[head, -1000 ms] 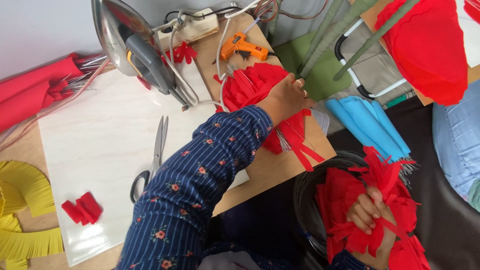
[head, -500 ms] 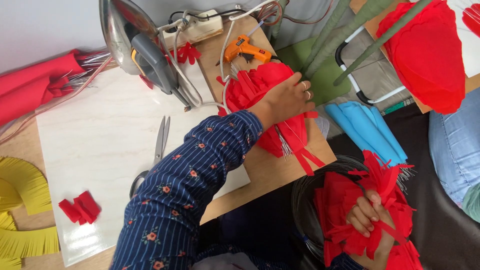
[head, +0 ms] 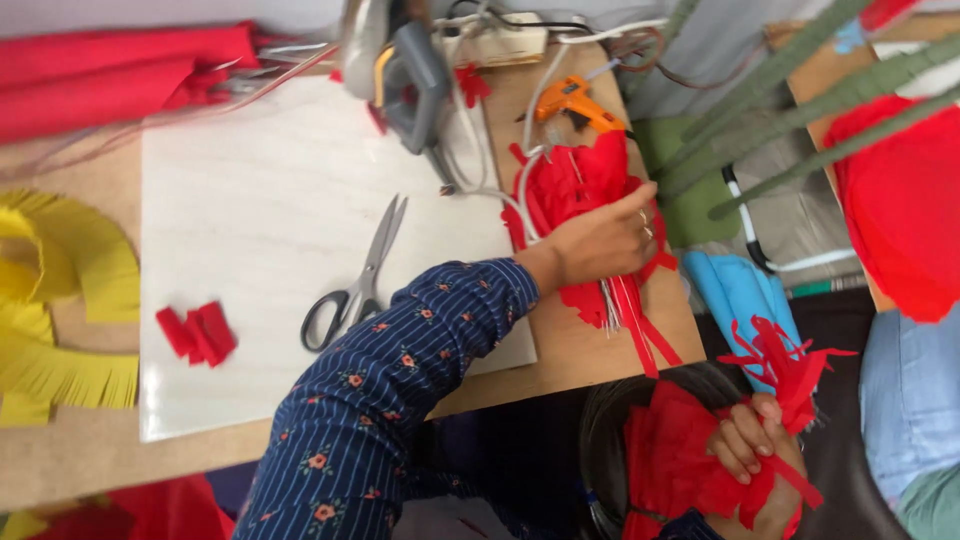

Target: Cutting red fabric strips into smaller pieces using scissors on a wooden workspace for craft assembly.

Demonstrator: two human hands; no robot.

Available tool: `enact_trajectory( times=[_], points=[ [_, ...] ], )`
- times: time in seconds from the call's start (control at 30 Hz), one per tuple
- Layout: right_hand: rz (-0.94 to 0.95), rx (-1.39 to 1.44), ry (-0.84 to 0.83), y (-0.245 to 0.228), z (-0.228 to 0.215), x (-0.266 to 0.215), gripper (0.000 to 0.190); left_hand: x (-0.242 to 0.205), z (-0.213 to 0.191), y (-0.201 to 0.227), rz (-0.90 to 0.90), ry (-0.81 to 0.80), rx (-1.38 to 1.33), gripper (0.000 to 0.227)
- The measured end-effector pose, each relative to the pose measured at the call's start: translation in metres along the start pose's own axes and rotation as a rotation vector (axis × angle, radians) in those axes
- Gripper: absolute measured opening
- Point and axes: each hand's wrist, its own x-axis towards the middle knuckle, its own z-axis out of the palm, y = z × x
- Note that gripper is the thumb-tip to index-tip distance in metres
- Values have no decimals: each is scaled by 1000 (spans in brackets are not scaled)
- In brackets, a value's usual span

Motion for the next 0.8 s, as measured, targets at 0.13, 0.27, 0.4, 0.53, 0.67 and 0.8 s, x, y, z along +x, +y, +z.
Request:
enact_trajectory(
  times=[0.13,0.27,0.4,0.53,0.67,0.8],
  points=[
    [220,-25,-72,-25,29,57,21,-11,-20,4,-97,-71,10,20],
    [166,-638,398,-23,83,119,10,-25,-45,3,-126,-176,-90,22],
    [142,-1193,585,-23,81,185,24,-40,-38,15,-189,-189,-241,61],
    [-1,-1462,448,-12,43,245,22,-58,-9,33,-230,-108,-380,55],
    [0,-2016,233,19,40,287,23,-67,-11,35,-252,-37,-325,48],
    [254,-2243,105,55,72,300,28,-69,-6,36,-222,-122,-332,51]
  ],
)
